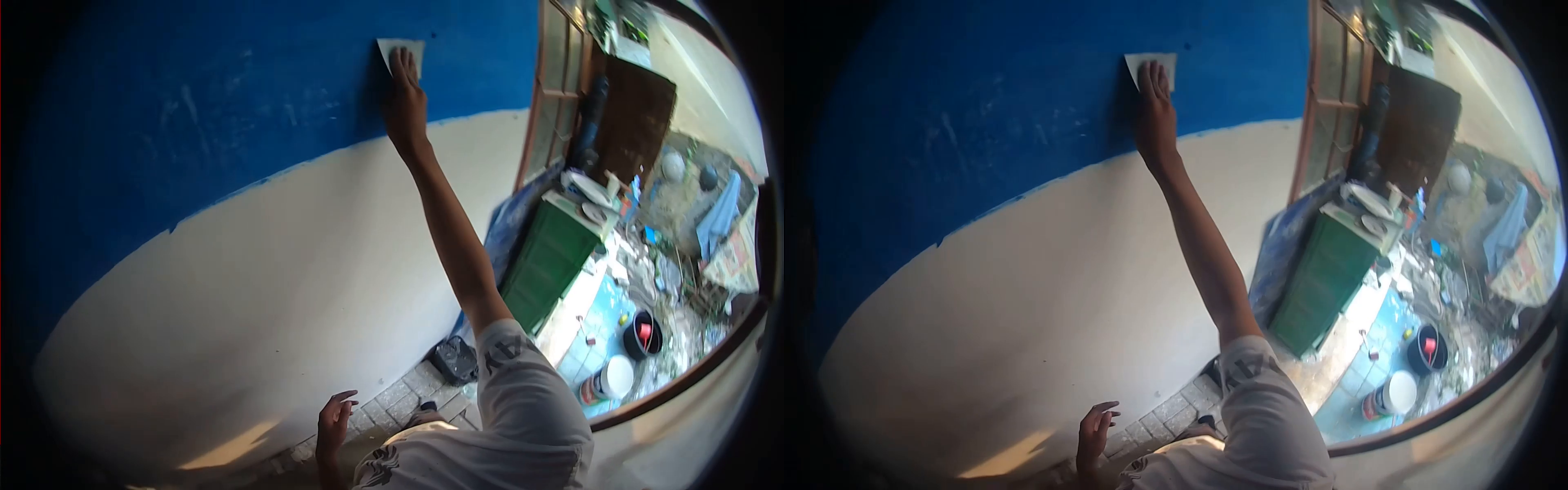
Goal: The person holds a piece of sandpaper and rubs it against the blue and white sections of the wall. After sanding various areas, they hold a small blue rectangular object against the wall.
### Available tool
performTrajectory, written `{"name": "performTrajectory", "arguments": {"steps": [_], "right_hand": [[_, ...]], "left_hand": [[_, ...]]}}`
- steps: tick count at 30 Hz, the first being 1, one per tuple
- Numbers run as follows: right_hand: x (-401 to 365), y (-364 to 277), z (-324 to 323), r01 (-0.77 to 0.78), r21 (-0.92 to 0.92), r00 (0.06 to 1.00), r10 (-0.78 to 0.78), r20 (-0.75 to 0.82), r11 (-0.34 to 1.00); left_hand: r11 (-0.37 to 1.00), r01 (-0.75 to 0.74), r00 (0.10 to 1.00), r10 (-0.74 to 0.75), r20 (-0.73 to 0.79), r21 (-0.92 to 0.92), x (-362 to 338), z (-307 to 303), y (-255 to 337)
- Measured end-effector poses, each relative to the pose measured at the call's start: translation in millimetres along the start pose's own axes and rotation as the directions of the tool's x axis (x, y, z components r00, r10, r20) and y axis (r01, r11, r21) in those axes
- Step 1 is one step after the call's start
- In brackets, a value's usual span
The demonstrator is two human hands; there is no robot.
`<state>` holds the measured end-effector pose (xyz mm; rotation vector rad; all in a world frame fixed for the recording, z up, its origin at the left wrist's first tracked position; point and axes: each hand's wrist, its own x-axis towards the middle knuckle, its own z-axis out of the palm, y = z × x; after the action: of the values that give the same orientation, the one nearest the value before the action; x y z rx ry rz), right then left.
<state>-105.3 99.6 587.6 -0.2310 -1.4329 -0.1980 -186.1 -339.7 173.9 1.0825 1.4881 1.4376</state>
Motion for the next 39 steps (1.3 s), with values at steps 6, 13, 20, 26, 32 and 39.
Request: {"name": "performTrajectory", "arguments": {"steps": [6, 13, 20, 26, 32, 39], "right_hand": [[-18.6, -32.6, 3.5, 0.168, -0.059, 0.968, -0.153, 0.201, 0.984], [-43.7, -37.0, 9.9, 0.195, -0.176, 0.960, -0.151, 0.234, 0.965], [-51.7, -40.9, 0.1, 0.172, -0.054, 0.962, -0.155, 0.225, 0.984], [-49.6, -34.6, 13.2, 0.194, -0.213, 0.979, -0.177, 0.098, 0.958], [-60.9, -53.1, 27.2, 0.316, 0.054, 0.930, -0.320, 0.181, 0.947], [-70.2, -103.7, 48.6, 0.291, 0.110, 0.926, -0.309, 0.218, 0.950]], "left_hand": [[0.997, -0.001, 1.000, -0.002, -0.028, -0.075, -11.3, -1.8, -11.9], [0.999, 0.053, 0.993, -0.052, -0.103, 0.007, -12.9, -6.3, -7.2], [0.999, 0.047, 0.994, -0.043, -0.104, 0.028, -0.3, -6.6, -7.0], [1.000, 0.000, 1.000, 0.000, 0.002, 0.020, 18.8, -0.6, -7.3], [0.999, 0.002, 0.996, -0.006, 0.088, 0.051, 35.0, 14.0, 9.3], [0.998, -0.058, 0.995, 0.056, 0.083, 0.015, 31.4, 22.2, -3.7]]}}
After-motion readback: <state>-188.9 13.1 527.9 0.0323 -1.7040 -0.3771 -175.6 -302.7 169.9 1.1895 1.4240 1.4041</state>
